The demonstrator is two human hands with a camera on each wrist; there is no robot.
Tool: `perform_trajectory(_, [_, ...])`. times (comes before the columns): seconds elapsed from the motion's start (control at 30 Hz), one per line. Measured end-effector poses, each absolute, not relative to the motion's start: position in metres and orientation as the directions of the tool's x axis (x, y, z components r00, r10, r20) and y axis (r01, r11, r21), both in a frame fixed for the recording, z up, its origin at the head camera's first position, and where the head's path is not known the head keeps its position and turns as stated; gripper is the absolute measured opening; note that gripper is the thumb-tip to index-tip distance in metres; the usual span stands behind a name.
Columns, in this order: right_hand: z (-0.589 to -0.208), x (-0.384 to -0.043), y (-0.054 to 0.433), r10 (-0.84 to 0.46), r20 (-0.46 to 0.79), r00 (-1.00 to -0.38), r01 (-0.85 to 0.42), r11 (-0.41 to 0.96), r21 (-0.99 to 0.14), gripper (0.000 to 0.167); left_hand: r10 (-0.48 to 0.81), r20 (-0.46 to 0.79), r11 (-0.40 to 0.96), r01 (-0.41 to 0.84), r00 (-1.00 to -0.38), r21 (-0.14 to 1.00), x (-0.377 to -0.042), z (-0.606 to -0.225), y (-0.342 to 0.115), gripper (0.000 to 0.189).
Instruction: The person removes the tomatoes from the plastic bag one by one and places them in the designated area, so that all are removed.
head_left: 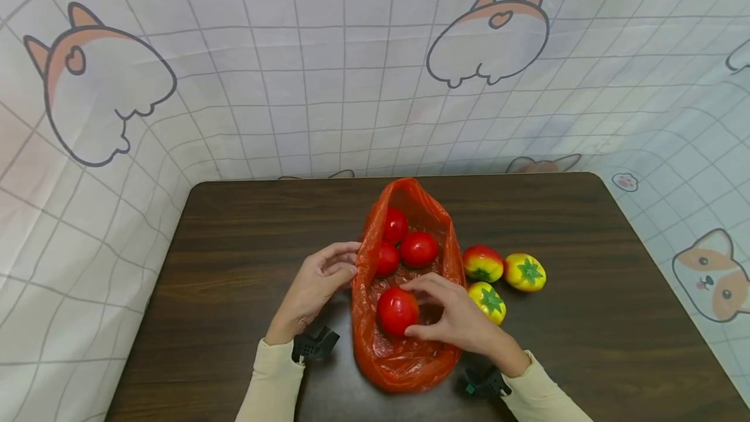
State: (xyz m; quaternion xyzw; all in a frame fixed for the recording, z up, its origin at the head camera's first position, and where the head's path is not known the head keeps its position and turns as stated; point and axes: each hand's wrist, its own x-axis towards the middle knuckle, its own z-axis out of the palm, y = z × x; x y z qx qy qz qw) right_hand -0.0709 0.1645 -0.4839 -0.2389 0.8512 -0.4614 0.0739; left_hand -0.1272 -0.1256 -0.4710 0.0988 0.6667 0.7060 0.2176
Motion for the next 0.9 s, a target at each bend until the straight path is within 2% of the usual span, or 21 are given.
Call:
perform_trajectory(0.5, [-0.478, -0.073, 0.177, -0.439, 0.141, -0.887, -0.346, 0.431, -0.834, 0.059, 0.441, -0.150, -0.031, -0.182, -0.885, 0.983, -0.128, -0.471, -0.125, 0.045])
perform_trajectory(0.9, [-0.471, -0.070, 0.191, -0.390, 0.140, -0.910, -0.335, 0.491, -0.804, 0.059, 0.441, -0.148, -0.026, -0.178, -0.885, 0.984, -0.127, -0.472, -0.125, 0.045])
